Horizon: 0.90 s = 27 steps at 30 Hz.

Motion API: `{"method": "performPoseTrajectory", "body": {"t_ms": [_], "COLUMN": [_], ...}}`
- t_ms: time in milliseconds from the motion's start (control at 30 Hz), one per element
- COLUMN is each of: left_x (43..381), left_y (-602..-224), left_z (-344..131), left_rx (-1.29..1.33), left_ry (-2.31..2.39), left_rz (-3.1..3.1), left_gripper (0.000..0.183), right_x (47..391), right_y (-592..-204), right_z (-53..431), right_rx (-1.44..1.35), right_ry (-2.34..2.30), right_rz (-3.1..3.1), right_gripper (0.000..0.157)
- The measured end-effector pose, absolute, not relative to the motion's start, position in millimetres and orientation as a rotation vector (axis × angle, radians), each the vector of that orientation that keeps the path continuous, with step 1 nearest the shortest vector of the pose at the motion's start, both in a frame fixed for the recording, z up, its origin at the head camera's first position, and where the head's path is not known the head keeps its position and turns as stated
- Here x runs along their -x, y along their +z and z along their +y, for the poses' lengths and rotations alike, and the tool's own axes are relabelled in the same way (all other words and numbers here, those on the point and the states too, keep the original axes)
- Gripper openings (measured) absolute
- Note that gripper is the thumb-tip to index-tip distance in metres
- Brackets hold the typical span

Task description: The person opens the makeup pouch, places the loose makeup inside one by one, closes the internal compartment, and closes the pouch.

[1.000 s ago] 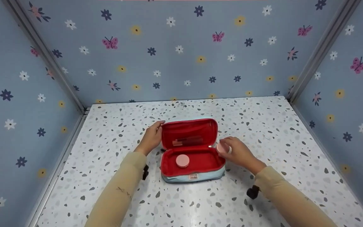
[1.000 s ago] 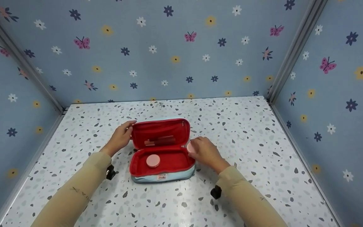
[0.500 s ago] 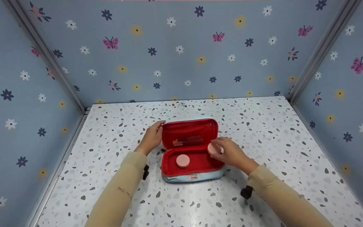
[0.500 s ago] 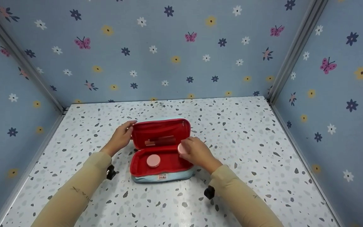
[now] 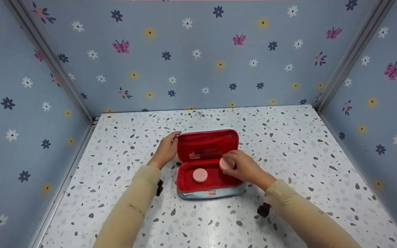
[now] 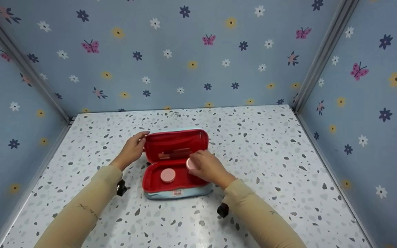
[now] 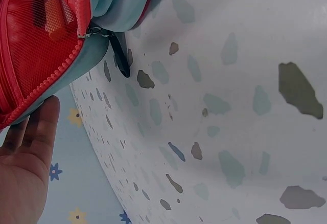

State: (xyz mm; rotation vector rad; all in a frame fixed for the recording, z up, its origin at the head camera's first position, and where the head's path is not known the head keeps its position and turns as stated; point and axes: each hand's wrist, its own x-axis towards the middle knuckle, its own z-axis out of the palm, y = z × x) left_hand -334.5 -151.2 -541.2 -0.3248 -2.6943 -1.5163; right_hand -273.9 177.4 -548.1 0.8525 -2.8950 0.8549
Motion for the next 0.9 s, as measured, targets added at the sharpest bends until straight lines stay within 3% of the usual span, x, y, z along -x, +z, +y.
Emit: {"method": "performPoseTrajectory", "body": {"t_ms": [900], "left_x": [334], "left_y": [-540], "left_z": [-150], "left_rx": [0.299], "left_ry": [-1.519], "left_rz": [-2.706], "left_gripper": [0.043], "right_x": [271], "right_y": [-573], "right_z": [158], "right_rx": [-0.983], "right_ry": [0.797], "right_rz": [-2.933], "right_gripper": [0.048]}}
